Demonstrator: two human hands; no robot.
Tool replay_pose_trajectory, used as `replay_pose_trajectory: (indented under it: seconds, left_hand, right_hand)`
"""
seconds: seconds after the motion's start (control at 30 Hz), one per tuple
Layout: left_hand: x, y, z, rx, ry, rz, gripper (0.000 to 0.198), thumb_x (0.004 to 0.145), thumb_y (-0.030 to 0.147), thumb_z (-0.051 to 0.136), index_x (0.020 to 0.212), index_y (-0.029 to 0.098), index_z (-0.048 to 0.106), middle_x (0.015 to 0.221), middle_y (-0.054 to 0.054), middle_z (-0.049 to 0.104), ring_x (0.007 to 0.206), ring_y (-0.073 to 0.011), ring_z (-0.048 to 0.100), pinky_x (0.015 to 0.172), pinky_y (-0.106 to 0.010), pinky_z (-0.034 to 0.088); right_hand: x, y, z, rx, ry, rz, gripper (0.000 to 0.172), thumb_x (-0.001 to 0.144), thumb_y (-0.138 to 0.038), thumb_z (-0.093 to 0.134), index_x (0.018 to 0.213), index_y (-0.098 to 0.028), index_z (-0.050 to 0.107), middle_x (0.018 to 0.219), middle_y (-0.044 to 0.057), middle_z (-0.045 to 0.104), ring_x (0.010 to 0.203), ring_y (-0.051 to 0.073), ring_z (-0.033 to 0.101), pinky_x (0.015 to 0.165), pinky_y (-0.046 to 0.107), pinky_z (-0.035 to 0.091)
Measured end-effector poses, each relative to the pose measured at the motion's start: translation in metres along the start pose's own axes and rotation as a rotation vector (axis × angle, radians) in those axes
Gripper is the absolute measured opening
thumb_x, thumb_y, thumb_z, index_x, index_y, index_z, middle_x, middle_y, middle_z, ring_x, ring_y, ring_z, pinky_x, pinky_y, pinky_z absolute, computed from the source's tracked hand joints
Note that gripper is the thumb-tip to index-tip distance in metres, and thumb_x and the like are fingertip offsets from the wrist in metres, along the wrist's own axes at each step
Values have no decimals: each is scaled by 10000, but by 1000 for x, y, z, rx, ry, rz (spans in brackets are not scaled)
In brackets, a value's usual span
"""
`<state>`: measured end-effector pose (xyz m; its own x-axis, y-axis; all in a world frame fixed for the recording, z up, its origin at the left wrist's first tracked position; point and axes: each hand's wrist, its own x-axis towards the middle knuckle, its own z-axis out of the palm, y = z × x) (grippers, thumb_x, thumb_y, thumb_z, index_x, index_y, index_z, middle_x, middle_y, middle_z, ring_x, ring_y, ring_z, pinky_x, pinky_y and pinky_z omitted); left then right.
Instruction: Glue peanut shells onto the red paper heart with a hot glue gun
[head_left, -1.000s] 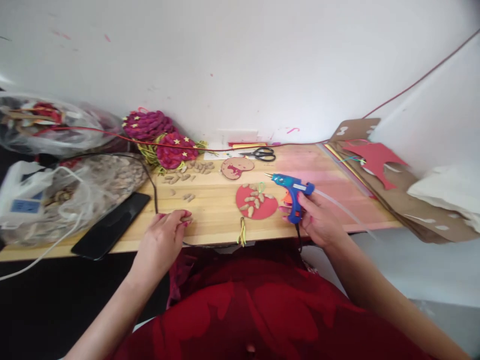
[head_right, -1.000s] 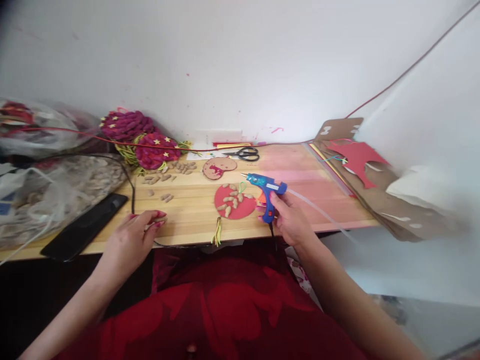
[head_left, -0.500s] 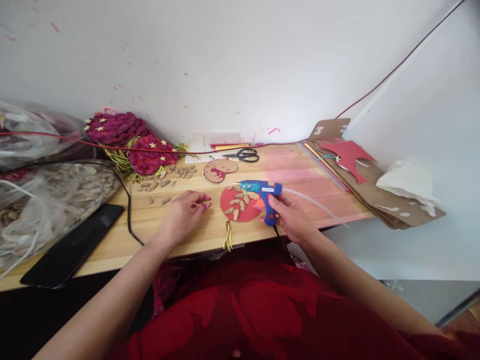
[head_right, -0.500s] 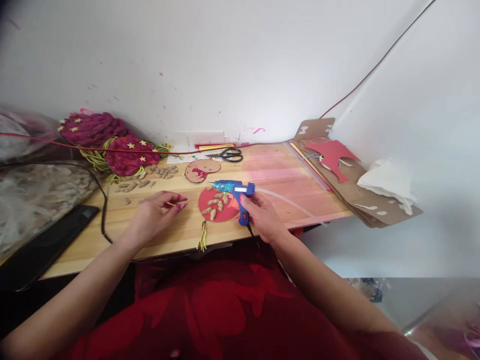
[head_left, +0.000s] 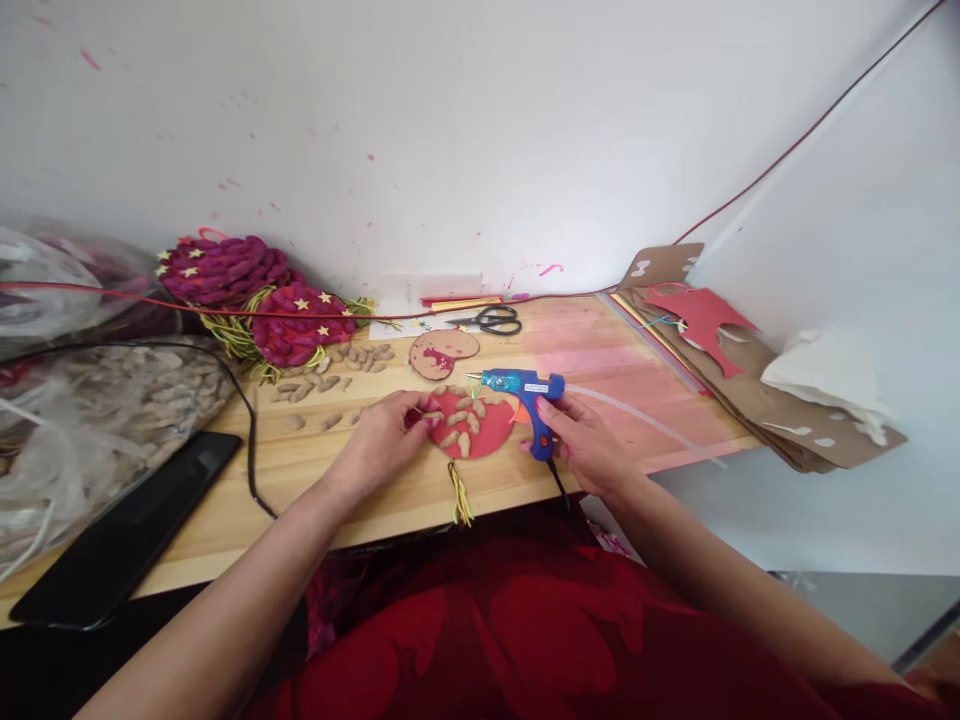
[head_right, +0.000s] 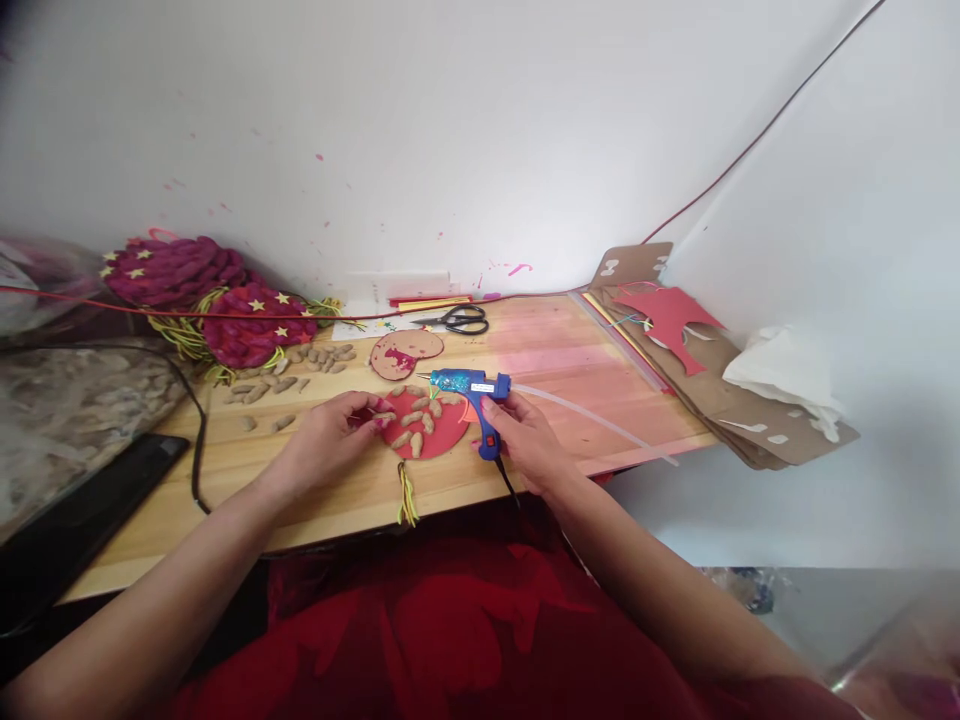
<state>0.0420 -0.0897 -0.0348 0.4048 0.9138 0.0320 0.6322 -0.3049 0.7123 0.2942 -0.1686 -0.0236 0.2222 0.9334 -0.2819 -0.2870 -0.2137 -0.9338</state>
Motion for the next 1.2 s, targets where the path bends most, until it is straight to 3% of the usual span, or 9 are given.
replay_pose_trajectory:
  seconds: [0.3,0.5,0.63,0.73,0.9,1.03,1.1,1.2]
  left_hand:
    - [41,-11,-12,148,-27,0,206,858,327,555,951,206,693,970,-68,738,814,-224,652,773,-340,480]
    - [63,-8,-13,155,-66,87,193,838,272,523,921,200,682,946,-66,735,845,-231,652,786,-342,479]
    - [70,-7,-21,209,-10,49,242,822,334,565,933,184,719,945,-86,727,807,-236,648,769,-354,486]
    - [69,-11,-29,154,36,19,282,800,388,610,934,179,743,925,-83,733,777,-228,649,747,-350,491]
    - [66,-32,-32,-115,-16,28,364,763,487,684,951,185,762,906,-60,765,787,-214,658,706,-317,494]
    - [65,-45,-29,-135,-3,66,315,769,473,692,902,195,760,920,-53,772,794,-209,669,742,-325,498]
    - [63,-46,-29,-127,13,77,295,783,459,683,899,196,749,928,-55,770,794,-207,668,746,-328,499]
    - [62,-41,-31,-128,57,63,297,810,459,660,904,183,717,914,-62,754,757,-190,644,722,-321,496]
  right_hand:
    - [13,1,-1,80,18,29,521,534,-503,951,956,-270,753,949,-3,671,768,158,639,565,277,600]
    - [20,2,7,121,-42,56,447,602,-448,931,953,-264,724,1031,4,705,810,174,682,594,294,627]
    - [24,-1,10,133,-58,65,410,674,-413,892,995,-270,680,1075,11,730,864,210,737,573,284,614]
    - [23,-6,8,97,-43,61,459,707,-463,861,1061,-270,640,978,17,752,767,212,751,542,285,594]
    - [10,-18,4,-66,-7,-72,482,775,-610,765,1054,-240,633,677,-21,681,490,126,621,439,216,447]
    - [2,-23,9,-227,30,-233,387,796,-569,771,895,-219,639,616,-41,603,486,89,518,466,225,392]
    - [2,-21,13,-286,28,-227,384,785,-550,786,814,-199,633,593,-35,572,504,93,497,476,237,370]
    - [6,-14,21,-262,12,-126,395,772,-541,793,869,-176,676,574,-38,541,507,99,481,476,246,344]
